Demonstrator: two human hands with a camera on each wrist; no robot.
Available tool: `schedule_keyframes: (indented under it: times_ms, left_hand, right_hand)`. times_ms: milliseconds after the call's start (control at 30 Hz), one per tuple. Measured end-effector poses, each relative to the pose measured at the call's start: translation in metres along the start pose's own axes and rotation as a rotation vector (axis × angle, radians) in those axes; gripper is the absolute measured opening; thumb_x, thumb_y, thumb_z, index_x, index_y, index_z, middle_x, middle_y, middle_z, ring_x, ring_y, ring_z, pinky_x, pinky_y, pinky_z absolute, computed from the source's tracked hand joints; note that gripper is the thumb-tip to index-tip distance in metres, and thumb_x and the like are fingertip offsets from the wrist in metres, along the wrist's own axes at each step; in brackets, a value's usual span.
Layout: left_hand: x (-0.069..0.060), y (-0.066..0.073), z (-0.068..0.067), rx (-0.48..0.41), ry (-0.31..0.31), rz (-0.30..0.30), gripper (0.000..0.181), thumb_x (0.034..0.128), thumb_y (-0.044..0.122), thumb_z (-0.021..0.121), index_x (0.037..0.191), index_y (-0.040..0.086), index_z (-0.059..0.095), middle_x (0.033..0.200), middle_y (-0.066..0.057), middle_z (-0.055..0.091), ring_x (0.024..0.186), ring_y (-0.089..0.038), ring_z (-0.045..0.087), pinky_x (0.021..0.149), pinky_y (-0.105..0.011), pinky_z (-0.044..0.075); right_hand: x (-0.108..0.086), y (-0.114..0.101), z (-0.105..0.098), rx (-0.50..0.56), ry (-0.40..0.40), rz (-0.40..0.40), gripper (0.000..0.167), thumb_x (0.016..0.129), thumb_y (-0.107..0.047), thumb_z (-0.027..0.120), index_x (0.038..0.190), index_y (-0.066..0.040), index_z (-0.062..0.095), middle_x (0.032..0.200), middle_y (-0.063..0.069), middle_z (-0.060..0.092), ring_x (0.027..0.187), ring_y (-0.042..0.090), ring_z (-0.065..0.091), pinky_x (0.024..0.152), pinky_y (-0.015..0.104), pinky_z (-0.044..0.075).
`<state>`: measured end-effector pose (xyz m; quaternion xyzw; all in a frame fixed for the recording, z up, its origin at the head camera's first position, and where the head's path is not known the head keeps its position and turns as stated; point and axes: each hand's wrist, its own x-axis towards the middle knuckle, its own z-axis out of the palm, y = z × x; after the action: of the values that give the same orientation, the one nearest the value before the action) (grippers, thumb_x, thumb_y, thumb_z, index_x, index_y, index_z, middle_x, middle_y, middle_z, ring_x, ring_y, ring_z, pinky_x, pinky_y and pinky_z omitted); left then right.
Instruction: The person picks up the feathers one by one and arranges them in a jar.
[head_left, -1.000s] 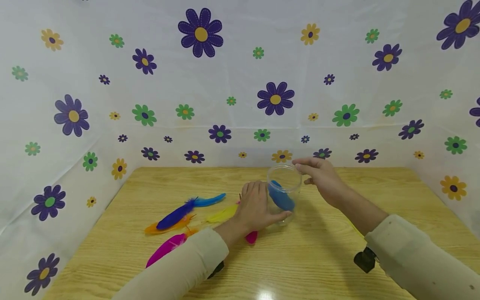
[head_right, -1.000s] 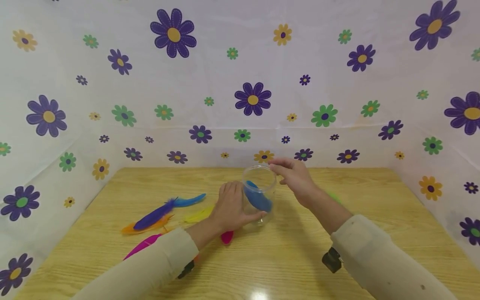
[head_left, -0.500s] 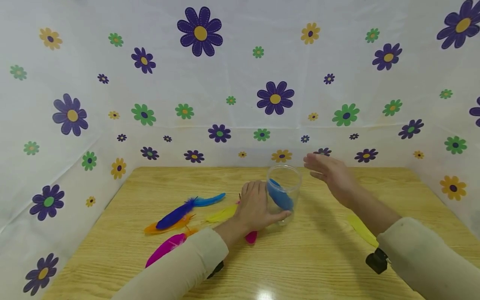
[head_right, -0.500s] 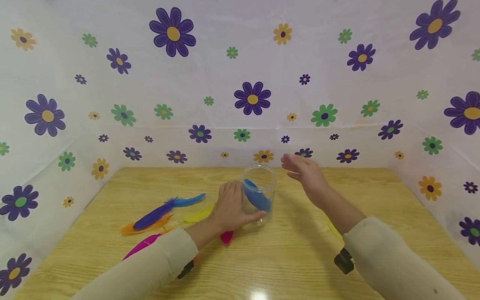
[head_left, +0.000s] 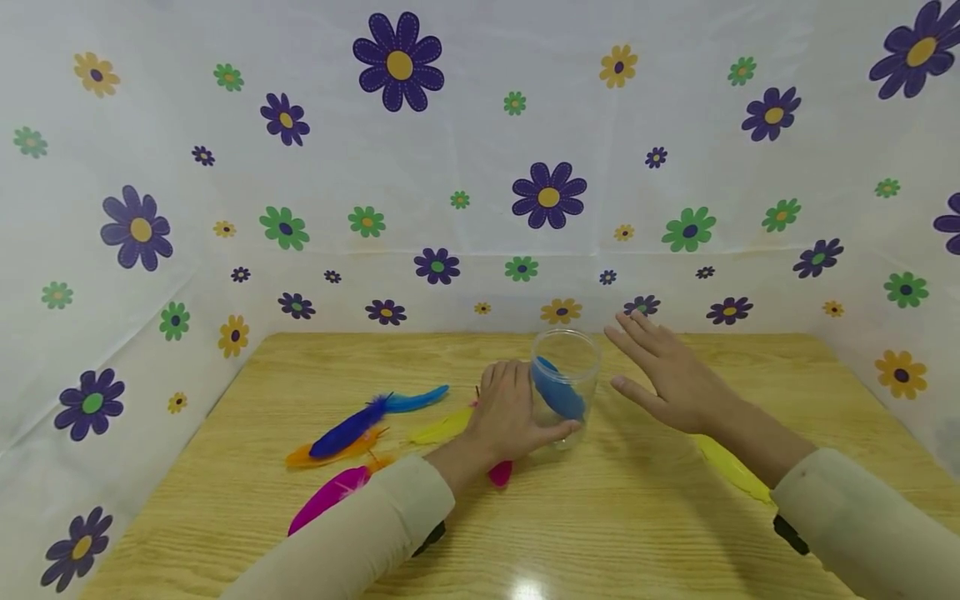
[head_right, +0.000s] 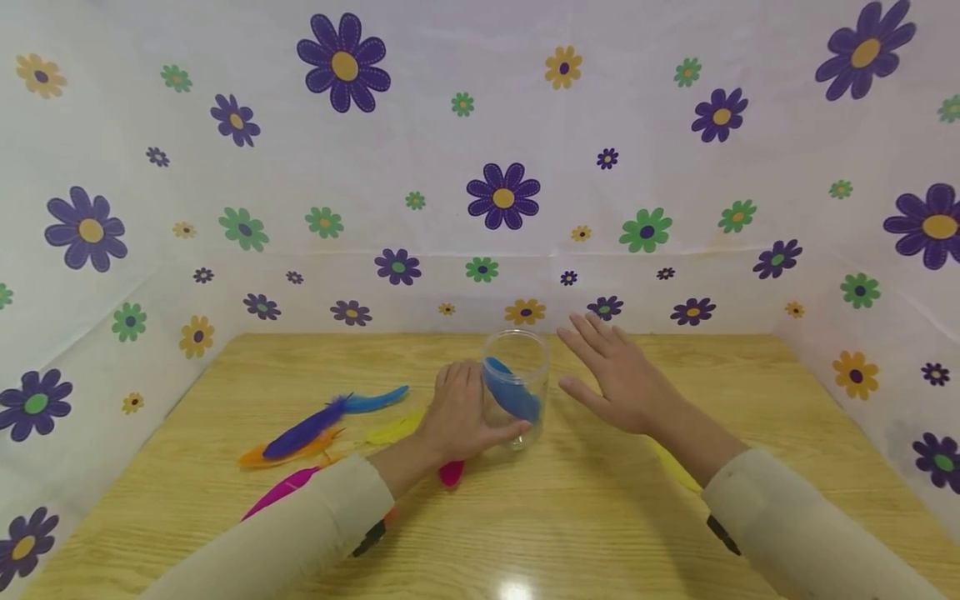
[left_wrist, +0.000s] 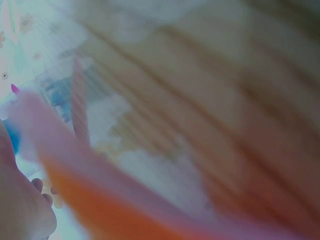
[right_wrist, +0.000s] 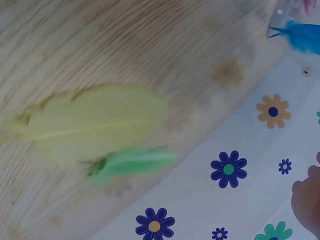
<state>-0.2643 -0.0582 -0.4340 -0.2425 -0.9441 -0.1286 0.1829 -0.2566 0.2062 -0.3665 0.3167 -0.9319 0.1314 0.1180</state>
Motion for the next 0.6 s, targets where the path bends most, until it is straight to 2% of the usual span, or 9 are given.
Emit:
schedule_keyframes:
  times_ms: [133, 267, 367, 600]
  left_hand:
    - [0.000, 0.001, 0.000, -0.010, -0.007, -0.006, 0.094, 0.0743, 0.081, 0.062, 0.127, 0.003, 0.053, 0.107, -0.005, 0.057, 0.107, -0.024, 0.049, 0.103, -0.042, 0.037]
    - [0.001, 0.001, -0.001, -0.009, 0.000, -0.004, 0.094, 0.0743, 0.081, 0.062, 0.126, 0.002, 0.053, 0.107, -0.006, 0.057, 0.106, -0.024, 0.049, 0.102, -0.042, 0.037]
    - [0.001, 0.000, -0.001, -0.006, 0.003, -0.003, 0.095, 0.0742, 0.081, 0.062, 0.126, 0.002, 0.053, 0.106, -0.006, 0.057, 0.104, -0.024, 0.048, 0.102, -0.041, 0.037]
    - [0.001, 0.000, 0.000, -0.002, 0.007, -0.001, 0.094, 0.0740, 0.080, 0.062, 0.125, 0.002, 0.053, 0.105, -0.005, 0.057, 0.103, -0.023, 0.048, 0.100, -0.040, 0.037]
  right_hand:
    - [-0.006, 0.007, 0.000, -0.145, 0.017, -0.050, 0.069, 0.102, -0.045, 0.048, 0.159, -0.014, 0.026, 0.168, 0.012, 0.013, 0.155, 0.036, 0.010, 0.124, 0.057, 0.006]
    - [-0.008, 0.011, 0.002, -0.233, 0.043, -0.083, 0.073, 0.100, -0.049, 0.049, 0.159, -0.013, 0.025, 0.168, 0.013, 0.014, 0.155, 0.033, 0.008, 0.125, 0.050, -0.004]
    - [-0.009, 0.013, 0.004, -0.247, 0.027, -0.075, 0.078, 0.099, -0.052, 0.049, 0.160, -0.012, 0.021, 0.167, 0.015, 0.014, 0.156, 0.033, 0.005, 0.125, 0.050, -0.008]
    - [-0.013, 0.015, 0.005, -0.200, -0.055, 0.019, 0.087, 0.098, -0.056, 0.049, 0.162, -0.013, 0.010, 0.169, 0.012, 0.006, 0.156, 0.033, -0.004, 0.122, 0.053, -0.014]
